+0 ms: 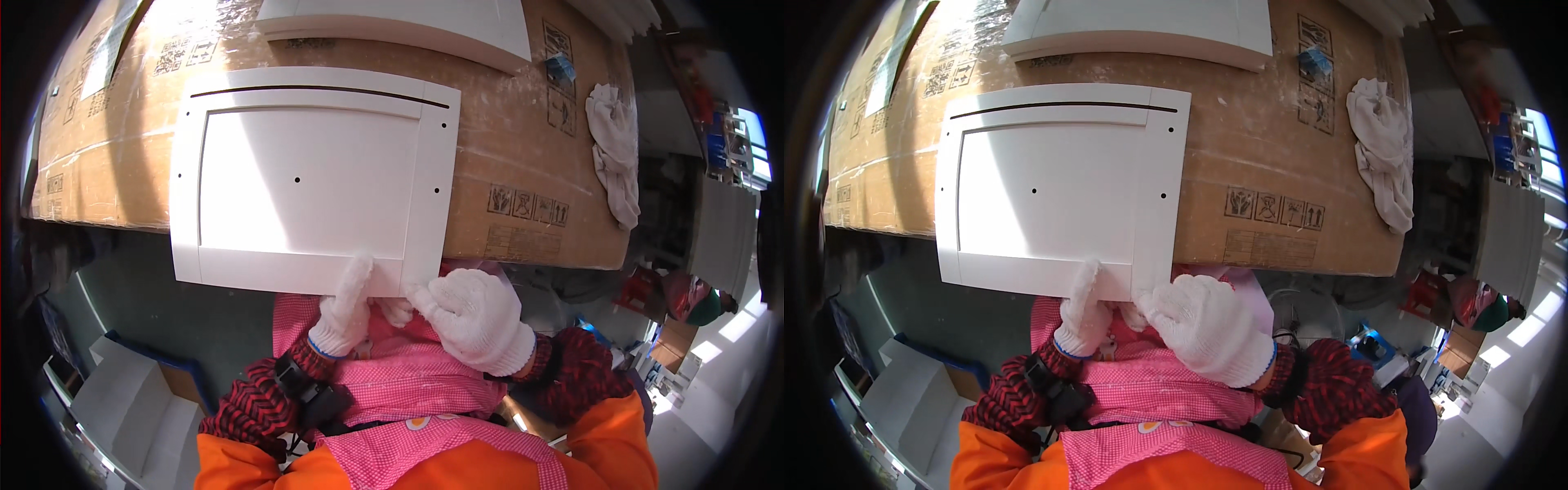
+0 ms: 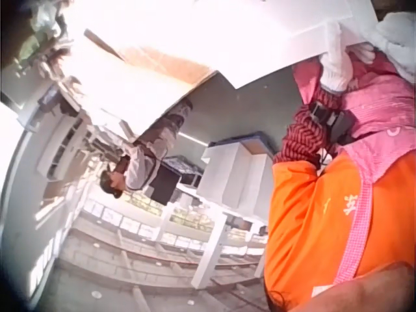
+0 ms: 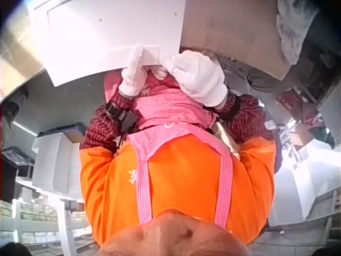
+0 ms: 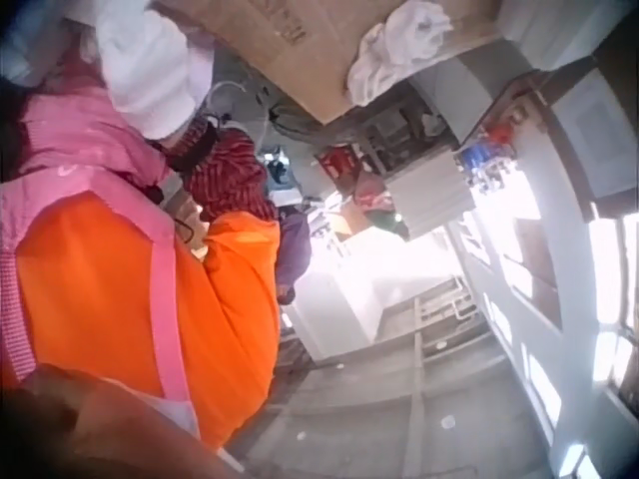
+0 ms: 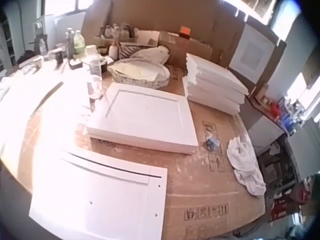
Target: Cleaning and inspecting white furniture panels using a cloth and a small tool.
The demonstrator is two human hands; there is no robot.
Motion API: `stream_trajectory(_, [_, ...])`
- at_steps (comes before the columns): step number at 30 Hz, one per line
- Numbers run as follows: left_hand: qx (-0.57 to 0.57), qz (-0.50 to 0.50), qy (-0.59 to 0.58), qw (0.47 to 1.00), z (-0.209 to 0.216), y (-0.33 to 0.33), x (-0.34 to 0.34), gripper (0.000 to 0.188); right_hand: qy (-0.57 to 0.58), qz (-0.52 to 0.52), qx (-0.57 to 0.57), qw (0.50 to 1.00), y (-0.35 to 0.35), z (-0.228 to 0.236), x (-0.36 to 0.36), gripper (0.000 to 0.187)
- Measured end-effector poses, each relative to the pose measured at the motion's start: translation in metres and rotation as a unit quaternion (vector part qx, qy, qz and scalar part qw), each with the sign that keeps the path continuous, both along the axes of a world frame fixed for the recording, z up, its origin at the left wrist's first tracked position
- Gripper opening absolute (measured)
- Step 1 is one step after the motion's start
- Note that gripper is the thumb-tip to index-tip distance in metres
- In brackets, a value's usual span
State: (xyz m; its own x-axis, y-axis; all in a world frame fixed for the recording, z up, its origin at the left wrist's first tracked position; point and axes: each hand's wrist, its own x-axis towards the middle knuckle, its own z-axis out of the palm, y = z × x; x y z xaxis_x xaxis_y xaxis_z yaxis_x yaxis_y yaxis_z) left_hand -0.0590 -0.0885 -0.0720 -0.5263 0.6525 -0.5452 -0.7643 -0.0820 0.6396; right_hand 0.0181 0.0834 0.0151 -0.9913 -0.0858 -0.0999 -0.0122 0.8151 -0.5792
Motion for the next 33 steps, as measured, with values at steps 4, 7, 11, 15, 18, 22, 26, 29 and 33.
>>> stream_trajectory(4, [-0.070, 0.098, -0.001, 0.993, -0.001, -0.001, 0.000, 0.070, 0.032, 0.014, -0.053, 0.998, 0.000, 0.003, 0.003, 0.020])
stream_trajectory(7, [-0.008, -0.008, 0.004, 1.000, 0.001, -0.010, -0.003, 0.072, 0.075, 0.004, 0.034, 0.997, 0.017, 0.000, -0.014, 0.026])
stream_trajectory(11, [0.067, 0.009, -0.036, 0.997, -0.013, -0.012, -0.001, 0.079, 0.050, 0.040, 0.032, 0.997, 0.005, -0.005, -0.009, 0.028])
stream_trajectory(15, [-0.032, 0.068, 0.051, 0.996, -0.021, -0.011, 0.008, 0.078, 0.018, 0.084, -0.015, 0.996, -0.012, 0.002, 0.012, 0.032])
stream_trajectory(18, [-0.072, 0.085, 0.100, 0.989, -0.016, -0.011, 0.007, 0.082, 0.093, -0.004, -0.036, 0.995, -0.007, 0.006, -0.004, 0.042])
stream_trajectory(22, [-0.019, 0.075, 0.059, 0.995, 0.000, -0.010, -0.001, 0.086, 0.086, -0.034, -0.021, 0.996, -0.013, -0.003, -0.027, 0.040])
stream_trajectory(26, [-0.101, 0.115, 0.052, 0.987, -0.004, -0.001, 0.004, 0.095, 0.065, -0.006, -0.089, 0.994, -0.032, -0.004, -0.013, 0.038])
stream_trajectory(29, [-0.067, 0.089, 0.068, 0.991, -0.011, -0.008, 0.005, 0.093, 0.055, -0.024, -0.059, 0.996, -0.019, 0.004, -0.022, 0.036])
stream_trajectory(33, [-0.049, 0.059, 0.083, 0.994, -0.011, -0.008, 0.004, 0.091, 0.068, -0.011, -0.027, 0.997, -0.023, 0.001, -0.019, 0.035])
